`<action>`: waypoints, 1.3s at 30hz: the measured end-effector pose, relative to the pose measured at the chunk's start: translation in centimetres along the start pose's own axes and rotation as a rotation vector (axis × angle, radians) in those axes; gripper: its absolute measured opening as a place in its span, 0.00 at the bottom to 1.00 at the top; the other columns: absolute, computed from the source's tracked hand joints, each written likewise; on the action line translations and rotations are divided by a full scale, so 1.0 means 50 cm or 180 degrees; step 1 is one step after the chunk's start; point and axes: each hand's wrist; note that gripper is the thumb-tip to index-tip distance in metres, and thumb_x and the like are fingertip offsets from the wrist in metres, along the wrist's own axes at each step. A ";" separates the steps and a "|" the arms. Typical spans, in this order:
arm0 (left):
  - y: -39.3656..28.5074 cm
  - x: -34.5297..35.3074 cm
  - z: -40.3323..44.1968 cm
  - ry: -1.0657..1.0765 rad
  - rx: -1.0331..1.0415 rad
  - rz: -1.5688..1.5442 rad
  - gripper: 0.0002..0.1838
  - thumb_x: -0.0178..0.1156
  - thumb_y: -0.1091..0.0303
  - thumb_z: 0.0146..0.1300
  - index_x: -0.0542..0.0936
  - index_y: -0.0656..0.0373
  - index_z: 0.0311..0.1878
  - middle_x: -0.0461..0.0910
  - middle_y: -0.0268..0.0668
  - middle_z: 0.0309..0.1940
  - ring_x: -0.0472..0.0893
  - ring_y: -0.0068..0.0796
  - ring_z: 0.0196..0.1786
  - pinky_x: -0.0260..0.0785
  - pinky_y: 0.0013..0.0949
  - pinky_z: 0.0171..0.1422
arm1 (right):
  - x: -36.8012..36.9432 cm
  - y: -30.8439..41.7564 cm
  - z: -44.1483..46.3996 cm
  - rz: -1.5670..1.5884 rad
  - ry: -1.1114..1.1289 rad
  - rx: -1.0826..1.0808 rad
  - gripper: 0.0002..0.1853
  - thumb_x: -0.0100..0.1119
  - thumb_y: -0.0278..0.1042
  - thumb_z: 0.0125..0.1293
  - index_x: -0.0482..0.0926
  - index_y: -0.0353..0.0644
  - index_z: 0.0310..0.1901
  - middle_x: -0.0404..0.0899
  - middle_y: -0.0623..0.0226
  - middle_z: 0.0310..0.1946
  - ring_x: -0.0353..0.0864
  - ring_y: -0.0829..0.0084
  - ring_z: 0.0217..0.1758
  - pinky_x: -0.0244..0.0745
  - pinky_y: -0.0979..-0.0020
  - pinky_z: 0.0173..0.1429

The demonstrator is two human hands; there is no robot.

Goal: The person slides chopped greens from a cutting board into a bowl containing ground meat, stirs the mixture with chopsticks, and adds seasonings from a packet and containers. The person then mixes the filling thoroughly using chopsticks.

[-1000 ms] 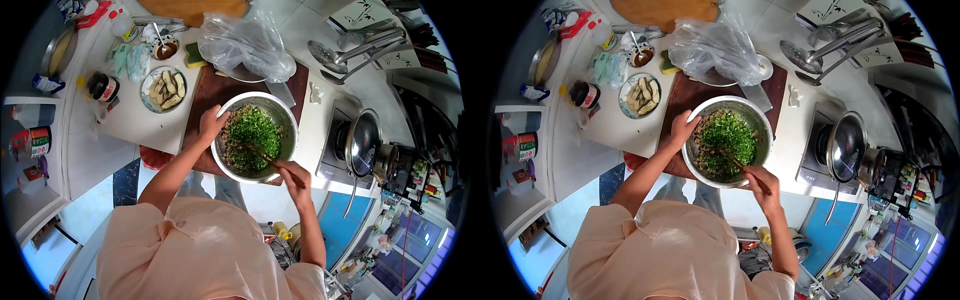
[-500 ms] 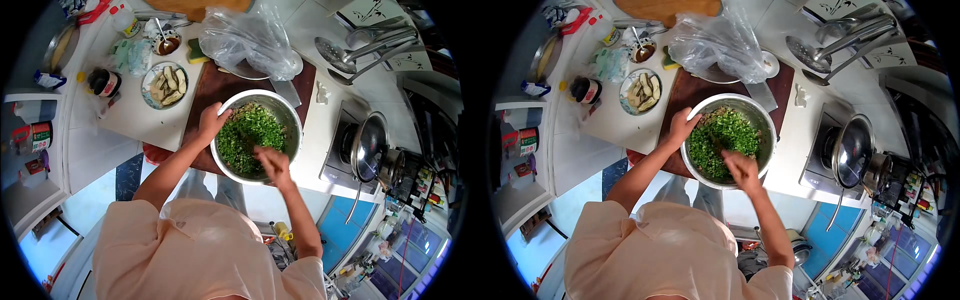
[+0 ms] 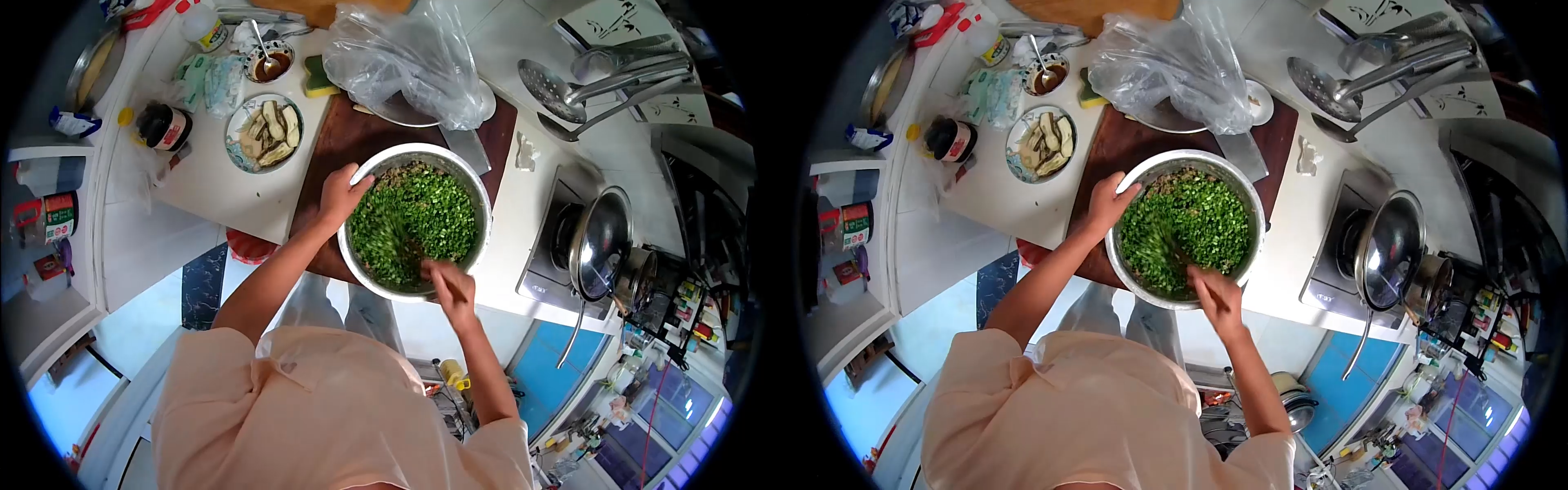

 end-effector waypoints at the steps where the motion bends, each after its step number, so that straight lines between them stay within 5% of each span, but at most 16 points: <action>1: 0.002 0.001 0.001 -0.0034 0.0064 -0.0006 0.19 0.66 0.61 0.58 0.68 0.64 0.27 0.71 0.50 0.20 0.74 0.53 0.25 0.63 0.45 0.30 | -0.003 -0.010 0.043 -0.0040 -0.0066 -0.0321 0.05 0.57 0.21 0.65 0.82 0.33 0.39 0.83 0.55 0.36 0.83 0.67 0.36 0.76 0.72 0.40; 2: 0.004 0.000 0.002 -0.0071 0.0130 -0.0015 0.19 0.66 0.61 0.58 0.68 0.64 0.27 0.71 0.50 0.20 0.73 0.53 0.25 0.63 0.45 0.29 | -0.011 -0.021 0.080 -0.0083 -0.0133 -0.0644 0.05 0.57 0.22 0.65 0.81 0.33 0.40 0.83 0.55 0.36 0.83 0.67 0.35 0.75 0.71 0.38; 4: 0.001 -0.005 0.002 0.0074 0.0033 0.0033 0.19 0.66 0.61 0.58 0.69 0.64 0.27 0.72 0.49 0.21 0.74 0.52 0.25 0.63 0.45 0.29 | -0.034 -0.035 0.100 0.0964 -0.0664 0.0147 0.09 0.52 0.26 0.70 0.81 0.31 0.44 0.83 0.59 0.37 0.83 0.70 0.39 0.78 0.73 0.46; 9: 0.003 0.002 0.001 -0.0142 0.0164 -0.0016 0.19 0.66 0.61 0.57 0.68 0.64 0.27 0.72 0.49 0.19 0.74 0.51 0.24 0.64 0.44 0.29 | -0.083 -0.022 -0.050 0.0327 -0.0341 0.0544 0.10 0.51 0.26 0.71 0.81 0.29 0.43 0.83 0.57 0.37 0.83 0.71 0.39 0.79 0.72 0.46; 12: 0.013 0.005 0.002 -0.0120 0.0206 0.0023 0.19 0.66 0.62 0.59 0.69 0.64 0.27 0.70 0.47 0.18 0.69 0.34 0.19 0.62 0.37 0.26 | -0.009 0.024 -0.012 -0.0023 -0.0092 0.0278 0.08 0.54 0.24 0.69 0.81 0.30 0.40 0.83 0.56 0.34 0.83 0.71 0.36 0.77 0.74 0.43; 15: 0.001 -0.004 0.003 -0.0008 0.0059 0.0054 0.18 0.66 0.62 0.58 0.68 0.63 0.26 0.70 0.49 0.19 0.73 0.51 0.24 0.63 0.44 0.29 | -0.012 0.000 0.107 0.0115 -0.0126 -0.0302 0.08 0.54 0.25 0.69 0.81 0.30 0.40 0.82 0.57 0.34 0.80 0.71 0.33 0.75 0.74 0.40; 18: 0.004 -0.005 0.004 0.0073 0.0005 0.0071 0.18 0.66 0.62 0.58 0.68 0.63 0.26 0.70 0.49 0.19 0.73 0.52 0.24 0.62 0.44 0.28 | -0.067 -0.011 0.133 0.0605 -0.0753 0.0421 0.09 0.52 0.26 0.71 0.80 0.28 0.42 0.82 0.58 0.34 0.83 0.72 0.36 0.78 0.74 0.43; 21: 0.023 0.007 0.002 -0.0163 0.0294 0.0101 0.19 0.66 0.62 0.59 0.69 0.64 0.27 0.70 0.44 0.17 0.67 0.29 0.18 0.61 0.36 0.25 | -0.089 -0.030 0.016 0.0275 -0.0590 0.0621 0.12 0.50 0.27 0.72 0.81 0.29 0.44 0.83 0.58 0.38 0.84 0.69 0.37 0.81 0.71 0.44; 24: 0.016 0.005 0.001 -0.0163 0.0215 0.0099 0.18 0.67 0.62 0.59 0.70 0.64 0.27 0.70 0.44 0.17 0.67 0.29 0.18 0.61 0.35 0.25 | -0.018 -0.006 -0.025 0.0615 -0.0281 0.0603 0.10 0.53 0.26 0.70 0.81 0.29 0.44 0.82 0.56 0.39 0.83 0.70 0.38 0.80 0.71 0.45; 27: 0.008 0.001 0.003 -0.0032 0.0039 -0.0037 0.19 0.66 0.61 0.58 0.68 0.64 0.27 0.72 0.50 0.21 0.74 0.54 0.26 0.64 0.45 0.30 | -0.005 -0.007 0.080 0.0718 -0.0243 0.0336 0.09 0.54 0.26 0.70 0.81 0.30 0.45 0.83 0.58 0.39 0.83 0.71 0.39 0.80 0.73 0.44; 29: 0.004 -0.001 0.005 -0.0041 0.0089 -0.0044 0.19 0.66 0.61 0.58 0.68 0.64 0.27 0.72 0.51 0.21 0.74 0.54 0.26 0.64 0.44 0.29 | -0.055 -0.024 0.144 0.0729 -0.0210 0.0023 0.10 0.53 0.26 0.70 0.81 0.31 0.46 0.83 0.60 0.41 0.83 0.72 0.40 0.80 0.73 0.46; 34: 0.010 0.001 0.004 -0.0085 0.0144 -0.0156 0.18 0.66 0.61 0.58 0.69 0.63 0.26 0.72 0.50 0.20 0.74 0.52 0.24 0.64 0.43 0.28 | -0.217 -0.022 0.069 -0.0219 -0.0386 0.0629 0.10 0.52 0.26 0.71 0.81 0.28 0.43 0.83 0.56 0.39 0.84 0.70 0.38 0.81 0.73 0.46; 39: -0.001 0.000 -0.001 -0.0044 -0.0071 -0.0147 0.21 0.65 0.58 0.60 0.67 0.64 0.25 0.69 0.50 0.18 0.70 0.49 0.21 0.62 0.43 0.28 | -0.069 -0.012 -0.012 0.0540 -0.0019 0.0584 0.08 0.54 0.24 0.69 0.81 0.28 0.41 0.83 0.57 0.38 0.82 0.71 0.39 0.80 0.71 0.48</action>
Point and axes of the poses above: each hand's wrist, its own z-axis towards the middle knuckle, its own x-axis out of the palm, y = z × x
